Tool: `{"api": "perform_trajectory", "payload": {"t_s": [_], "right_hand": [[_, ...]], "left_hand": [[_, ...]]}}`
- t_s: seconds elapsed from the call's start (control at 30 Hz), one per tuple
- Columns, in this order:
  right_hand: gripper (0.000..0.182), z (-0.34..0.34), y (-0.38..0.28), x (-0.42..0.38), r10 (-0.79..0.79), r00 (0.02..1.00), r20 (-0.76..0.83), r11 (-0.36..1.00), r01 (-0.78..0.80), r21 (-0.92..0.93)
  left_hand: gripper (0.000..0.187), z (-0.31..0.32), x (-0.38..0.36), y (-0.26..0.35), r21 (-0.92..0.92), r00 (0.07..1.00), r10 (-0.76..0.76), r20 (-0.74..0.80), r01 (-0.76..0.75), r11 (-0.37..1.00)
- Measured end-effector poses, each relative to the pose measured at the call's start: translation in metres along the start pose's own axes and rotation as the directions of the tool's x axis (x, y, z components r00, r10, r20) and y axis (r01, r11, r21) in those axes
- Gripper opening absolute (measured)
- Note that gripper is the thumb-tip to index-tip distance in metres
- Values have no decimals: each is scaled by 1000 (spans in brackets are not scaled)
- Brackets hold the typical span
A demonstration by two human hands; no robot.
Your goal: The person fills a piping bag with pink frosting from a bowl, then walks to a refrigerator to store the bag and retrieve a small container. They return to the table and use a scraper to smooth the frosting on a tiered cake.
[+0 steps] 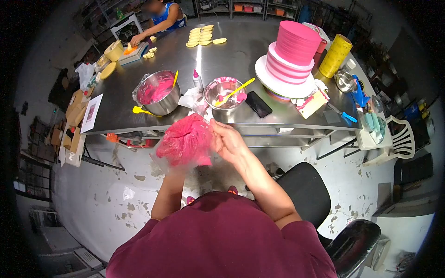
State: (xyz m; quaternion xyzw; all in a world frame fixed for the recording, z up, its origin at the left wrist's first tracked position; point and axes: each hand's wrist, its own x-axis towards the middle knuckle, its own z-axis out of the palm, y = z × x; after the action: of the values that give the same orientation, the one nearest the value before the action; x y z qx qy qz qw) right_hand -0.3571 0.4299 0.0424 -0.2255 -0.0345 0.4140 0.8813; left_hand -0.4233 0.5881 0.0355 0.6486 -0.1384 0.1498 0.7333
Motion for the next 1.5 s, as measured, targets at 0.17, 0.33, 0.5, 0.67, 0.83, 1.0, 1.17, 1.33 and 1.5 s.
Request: {"api": "perform_trajectory", "payload": {"t_s": [0.17,0.33,0.5,0.67,0.83,1.0,1.17,1.33,1.5], "right_hand": [[26,14,-2,-7,15,1000,1,1000,-15,9],[30,56,-27,-12,254,949,185,967,-248,-54],[25,57,-22,-4,287,958,-4,885,-267,-380],[13,55,-20,-3,308,951,22,867,-272,-417],[17,61,-21,-8,258,958,122,926,-210,-314],[20,47,-11,-3,136,980,142,987,-120,-110],[21,44,0,-4,93,992,90,995,-91,-28],[24,44,6,-8,31,996,86,999,-30,-21],[26,49,9,-11,-68,997,45,998,68,0]], "left_hand": [[45,5,-1,32,384,959,280,32,-271,883],[48,11,-24,52,-212,982,-182,-43,169,963],[43,-14,-31,15,66,966,-258,22,256,964],[41,-34,-25,-5,-51,970,-156,185,168,984],[37,-30,-14,11,-244,931,-308,195,351,904],[47,-22,-31,-8,-74,977,-214,21,215,974],[42,-7,-38,-7,-471,981,-172,-86,112,875],[59,-7,-41,-4,119,987,-28,-156,47,992],[62,4,-18,18,617,985,173,23,-151,773]]}}
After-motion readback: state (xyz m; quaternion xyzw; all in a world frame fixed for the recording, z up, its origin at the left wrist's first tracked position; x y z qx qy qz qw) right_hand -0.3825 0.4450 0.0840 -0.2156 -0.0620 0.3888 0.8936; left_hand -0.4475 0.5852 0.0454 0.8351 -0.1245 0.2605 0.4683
